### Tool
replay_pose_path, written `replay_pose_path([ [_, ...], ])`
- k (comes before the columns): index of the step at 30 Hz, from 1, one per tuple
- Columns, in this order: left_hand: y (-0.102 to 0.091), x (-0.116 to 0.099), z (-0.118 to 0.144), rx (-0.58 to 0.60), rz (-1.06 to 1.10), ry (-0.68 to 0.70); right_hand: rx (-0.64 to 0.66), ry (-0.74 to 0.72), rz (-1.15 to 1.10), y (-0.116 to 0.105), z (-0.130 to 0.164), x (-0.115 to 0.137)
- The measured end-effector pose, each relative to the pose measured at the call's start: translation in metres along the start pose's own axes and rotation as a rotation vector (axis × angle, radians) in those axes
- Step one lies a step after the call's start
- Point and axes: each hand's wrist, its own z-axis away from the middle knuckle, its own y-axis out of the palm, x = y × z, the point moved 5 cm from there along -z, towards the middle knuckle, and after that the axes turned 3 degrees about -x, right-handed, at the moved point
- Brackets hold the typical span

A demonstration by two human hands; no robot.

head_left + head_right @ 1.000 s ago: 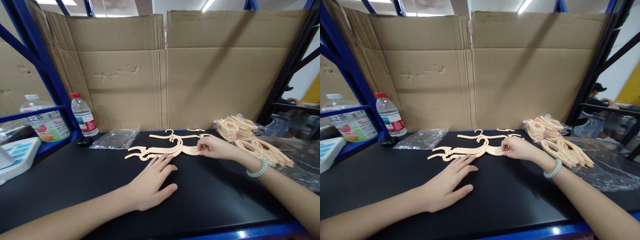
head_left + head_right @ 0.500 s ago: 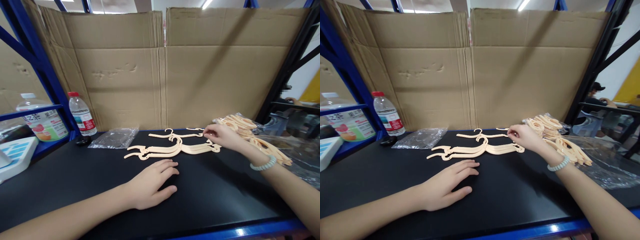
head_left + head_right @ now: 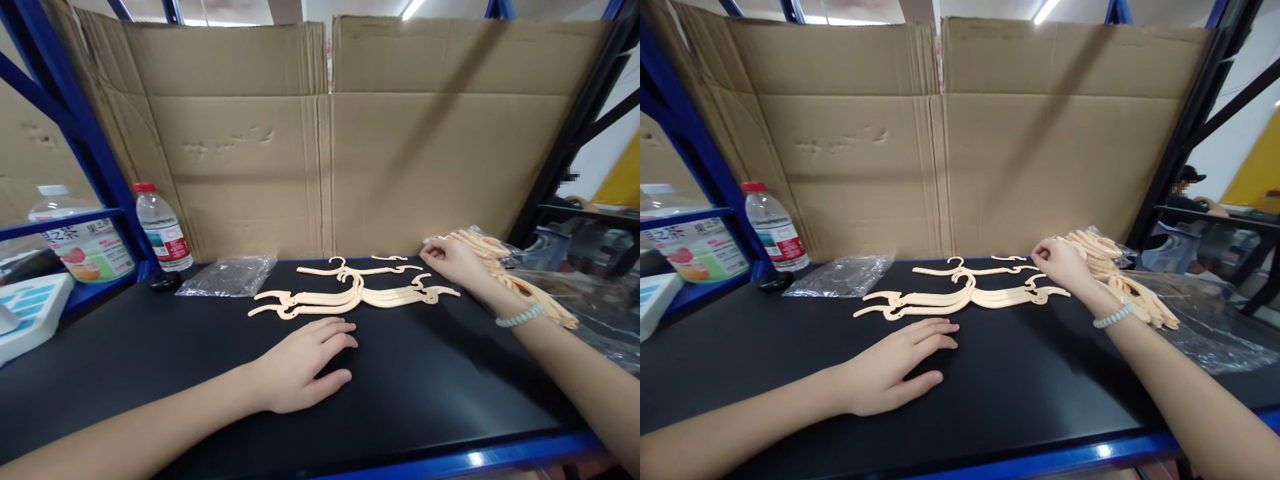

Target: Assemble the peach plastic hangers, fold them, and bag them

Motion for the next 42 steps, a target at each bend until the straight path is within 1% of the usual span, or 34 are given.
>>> replay_pose_path([
  [3,0.0,0.0,0.0,0.006,-0.01,-0.007,0.053,0.02,0.066,0.007,-0.011,-0.012],
  [6,-0.001,-0.001,0.0,0.017,-0.017,-0.02,0.175,0.029,0.165,0.021,-0.023,-0.021],
  [8,-0.002,-0.001,0.0,0.028,-0.025,-0.024,0.235,0.012,0.213,0.032,-0.03,-0.023],
  [15,-0.002,-0.002,-0.001,0.053,-0.049,-0.032,0.344,-0.062,0.319,0.061,-0.054,-0.026],
  [22,-0.003,-0.003,0.0,0.058,-0.023,-0.031,0.502,0.014,0.407,0.089,-0.068,-0.032],
  [26,-0.004,-0.004,0.0,0.036,-0.002,-0.023,0.521,0.056,0.424,0.1,-0.068,-0.033],
  [30,-0.005,-0.004,0.0,0.047,0.006,-0.026,0.486,0.06,0.393,0.098,-0.064,-0.028],
  [32,-0.005,-0.004,0.0,0.041,0.027,-0.027,0.453,0.046,0.357,0.092,-0.062,-0.023],
  [35,-0.004,-0.003,0.002,0.012,0.084,-0.033,0.368,0.004,0.275,0.079,-0.059,-0.01],
  [38,-0.002,0.004,0.002,-0.038,0.189,-0.086,0.268,-0.056,0.161,0.064,-0.051,0.013],
  [40,-0.001,0.012,0.001,-0.102,0.302,-0.173,0.227,-0.1,0.077,0.055,-0.04,0.034],
  [42,0.0,0.022,0.0,-0.177,0.446,-0.285,0.209,-0.147,-0.015,0.048,-0.023,0.059],
])
